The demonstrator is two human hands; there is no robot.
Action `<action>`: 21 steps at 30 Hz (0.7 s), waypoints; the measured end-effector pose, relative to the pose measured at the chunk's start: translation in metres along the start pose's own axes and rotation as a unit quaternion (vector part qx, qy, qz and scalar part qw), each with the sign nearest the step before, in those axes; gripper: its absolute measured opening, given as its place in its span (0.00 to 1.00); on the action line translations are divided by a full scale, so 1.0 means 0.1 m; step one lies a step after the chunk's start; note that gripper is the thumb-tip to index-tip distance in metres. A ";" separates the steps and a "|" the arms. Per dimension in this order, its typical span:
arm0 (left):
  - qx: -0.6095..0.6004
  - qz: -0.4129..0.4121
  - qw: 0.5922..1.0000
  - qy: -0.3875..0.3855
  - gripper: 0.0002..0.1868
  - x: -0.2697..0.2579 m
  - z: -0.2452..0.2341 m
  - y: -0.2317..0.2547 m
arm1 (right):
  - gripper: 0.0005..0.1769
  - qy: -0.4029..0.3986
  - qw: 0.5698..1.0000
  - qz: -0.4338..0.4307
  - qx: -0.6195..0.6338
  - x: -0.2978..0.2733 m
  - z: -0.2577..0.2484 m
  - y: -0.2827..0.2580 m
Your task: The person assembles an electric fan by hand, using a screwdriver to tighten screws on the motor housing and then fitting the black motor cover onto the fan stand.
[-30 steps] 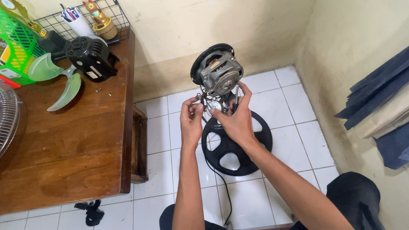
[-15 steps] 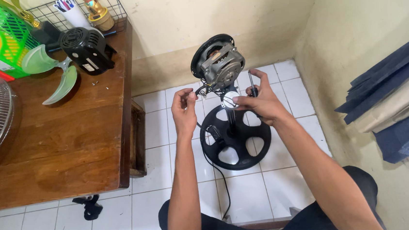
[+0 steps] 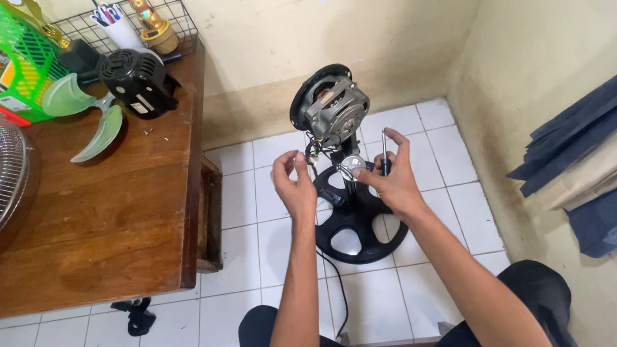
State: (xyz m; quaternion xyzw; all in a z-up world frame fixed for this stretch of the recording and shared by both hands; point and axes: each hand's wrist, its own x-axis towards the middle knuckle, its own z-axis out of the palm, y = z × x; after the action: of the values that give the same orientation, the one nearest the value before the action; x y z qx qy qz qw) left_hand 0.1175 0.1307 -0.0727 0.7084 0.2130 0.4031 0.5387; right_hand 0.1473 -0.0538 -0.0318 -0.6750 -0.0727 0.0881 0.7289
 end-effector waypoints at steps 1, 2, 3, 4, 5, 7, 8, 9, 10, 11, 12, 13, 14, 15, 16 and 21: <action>0.024 -0.002 0.999 0.035 0.15 -0.09 0.01 0.05 | 0.58 0.008 1.000 0.004 0.002 -0.02 0.02 0.00; 0.048 -0.004 0.996 0.070 0.16 -0.18 0.02 0.10 | 0.58 0.017 1.000 0.009 0.003 -0.04 0.03 -0.01; 0.004 -0.060 0.998 0.027 0.17 -0.25 0.02 0.15 | 0.58 0.026 1.000 0.013 0.006 -0.05 0.05 -0.01; -0.039 -0.116 0.992 -0.016 0.18 -0.32 0.02 0.19 | 0.57 0.027 1.000 0.014 0.006 -0.05 0.07 -0.01; -0.082 -0.170 0.980 -0.059 0.19 -0.36 0.04 0.24 | 0.57 0.029 0.999 0.016 0.006 -0.06 0.09 -0.02; -0.131 -0.174 0.971 -0.103 0.20 -0.39 0.10 0.30 | 0.57 0.029 0.999 0.013 0.014 -0.08 0.13 -0.01; -0.155 -0.176 0.964 -0.125 0.21 -0.39 0.13 0.32 | 0.57 0.027 0.999 0.009 0.023 -0.09 0.15 0.00; -0.167 -0.189 0.960 -0.124 0.21 -0.37 0.16 0.33 | 0.56 0.025 0.999 0.005 0.031 -0.09 0.16 0.01; -0.180 -0.202 0.955 -0.123 0.21 -0.34 0.20 0.33 | 0.57 0.027 0.999 0.010 0.031 -0.09 0.17 0.01; -0.192 -0.215 0.950 -0.122 0.20 -0.32 0.22 0.32 | 0.57 0.029 0.999 0.016 0.030 -0.09 0.17 0.01; -0.198 -0.215 0.949 -0.118 0.19 -0.31 0.25 0.31 | 0.57 0.031 0.999 0.021 0.029 -0.09 0.17 0.02; -0.204 -0.215 0.948 -0.113 0.19 -0.30 0.26 0.30 | 0.57 0.032 0.999 0.019 0.025 -0.09 0.18 0.02; -0.209 -0.215 0.948 -0.108 0.18 -0.29 0.27 0.29 | 0.57 0.033 0.999 0.018 0.020 -0.09 0.18 0.02; -0.212 -0.213 0.949 -0.093 0.17 -0.29 0.29 0.29 | 0.57 0.034 0.999 0.016 0.016 -0.09 0.19 0.02; -0.215 -0.210 0.950 -0.078 0.16 -0.30 0.30 0.29 | 0.57 0.035 0.999 0.014 0.018 -0.10 0.20 0.02; -0.222 -0.286 0.925 -0.111 0.15 -0.21 0.31 0.27 | 0.56 0.031 0.999 0.021 0.014 -0.13 0.25 0.06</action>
State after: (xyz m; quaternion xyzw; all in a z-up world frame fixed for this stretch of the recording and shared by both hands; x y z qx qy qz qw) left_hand 0.1271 0.0881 -0.0576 0.5199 0.2507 0.1872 0.7949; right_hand 0.1292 -0.0316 -0.0358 -0.6686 -0.0347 0.0834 0.7381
